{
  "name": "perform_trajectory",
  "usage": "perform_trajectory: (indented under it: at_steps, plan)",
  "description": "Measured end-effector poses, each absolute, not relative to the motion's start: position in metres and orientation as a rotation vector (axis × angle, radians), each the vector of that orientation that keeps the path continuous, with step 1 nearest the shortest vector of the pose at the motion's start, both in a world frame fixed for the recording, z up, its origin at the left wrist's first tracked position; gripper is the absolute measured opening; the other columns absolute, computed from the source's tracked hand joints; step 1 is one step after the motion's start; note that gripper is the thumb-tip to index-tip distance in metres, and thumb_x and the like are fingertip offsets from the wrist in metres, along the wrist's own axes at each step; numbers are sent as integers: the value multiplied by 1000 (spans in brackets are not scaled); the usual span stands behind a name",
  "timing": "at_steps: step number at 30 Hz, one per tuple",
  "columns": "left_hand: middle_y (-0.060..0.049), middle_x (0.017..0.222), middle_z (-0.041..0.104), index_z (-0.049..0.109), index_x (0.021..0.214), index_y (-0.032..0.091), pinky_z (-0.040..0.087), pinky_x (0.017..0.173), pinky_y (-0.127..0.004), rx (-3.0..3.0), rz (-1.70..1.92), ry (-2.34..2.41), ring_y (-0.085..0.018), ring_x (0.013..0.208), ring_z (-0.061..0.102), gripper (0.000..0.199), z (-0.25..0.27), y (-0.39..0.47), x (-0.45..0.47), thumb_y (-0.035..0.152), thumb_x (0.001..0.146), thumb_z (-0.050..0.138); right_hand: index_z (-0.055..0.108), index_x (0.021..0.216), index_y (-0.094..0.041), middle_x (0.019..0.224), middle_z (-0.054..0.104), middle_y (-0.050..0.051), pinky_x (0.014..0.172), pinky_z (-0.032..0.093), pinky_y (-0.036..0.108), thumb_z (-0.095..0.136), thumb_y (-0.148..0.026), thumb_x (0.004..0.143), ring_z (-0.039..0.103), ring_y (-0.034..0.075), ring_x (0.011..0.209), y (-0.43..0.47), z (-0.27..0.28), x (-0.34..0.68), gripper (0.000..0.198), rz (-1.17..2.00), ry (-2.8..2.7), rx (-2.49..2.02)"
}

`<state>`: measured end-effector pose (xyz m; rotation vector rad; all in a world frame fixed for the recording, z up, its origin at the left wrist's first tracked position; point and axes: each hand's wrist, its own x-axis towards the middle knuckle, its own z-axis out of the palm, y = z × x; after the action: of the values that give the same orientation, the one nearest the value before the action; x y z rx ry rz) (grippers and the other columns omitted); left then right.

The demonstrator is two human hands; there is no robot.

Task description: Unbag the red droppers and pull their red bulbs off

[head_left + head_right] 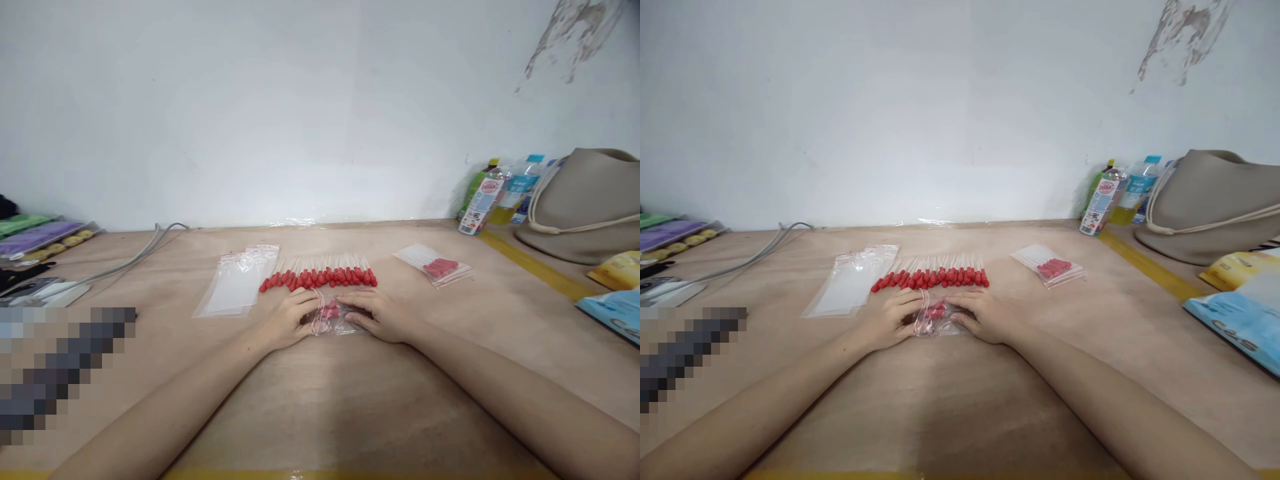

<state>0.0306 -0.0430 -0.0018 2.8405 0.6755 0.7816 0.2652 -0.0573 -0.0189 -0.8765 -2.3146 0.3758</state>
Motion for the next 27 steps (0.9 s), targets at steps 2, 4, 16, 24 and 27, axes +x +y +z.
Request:
perform_trajectory:
  at_steps: [2,4,16,24,27]
  plan:
    - [-9,102,61,54,112,18,44,79,-32,2861,771,679,-19,91,54,34,-1,-42,31,35,83,50,53,119,-24,118,58,5,95,39,41,52,-29,82,52,21,109,-57,-19,265,37,363,-2323,-885]
    - [-8,98,63,57,108,17,44,79,-31,2887,784,703,-18,90,54,27,-1,-42,31,29,86,46,53,119,-23,118,58,5,95,39,41,52,-30,82,52,21,109,-57,-20,265,37,346,-2325,-896]
    - [-8,97,61,58,104,17,46,77,-28,2835,835,800,-16,87,56,24,5,-38,18,25,85,46,50,122,-22,121,56,5,97,38,39,50,-31,84,50,20,112,-58,-18,265,39,348,-2356,-879]
    - [-4,79,69,67,91,20,51,65,-26,2106,459,1068,-17,71,63,31,61,-13,-55,42,71,61,51,121,-21,119,57,5,96,40,40,48,-34,85,50,21,111,-59,-16,266,38,322,-2399,-934]
    - [-4,77,70,69,83,22,53,67,-28,1988,722,1296,-18,72,63,33,75,-8,-81,47,62,65,51,121,-21,120,56,5,96,40,40,47,-34,85,50,21,112,-59,-16,266,38,318,-2407,-943]
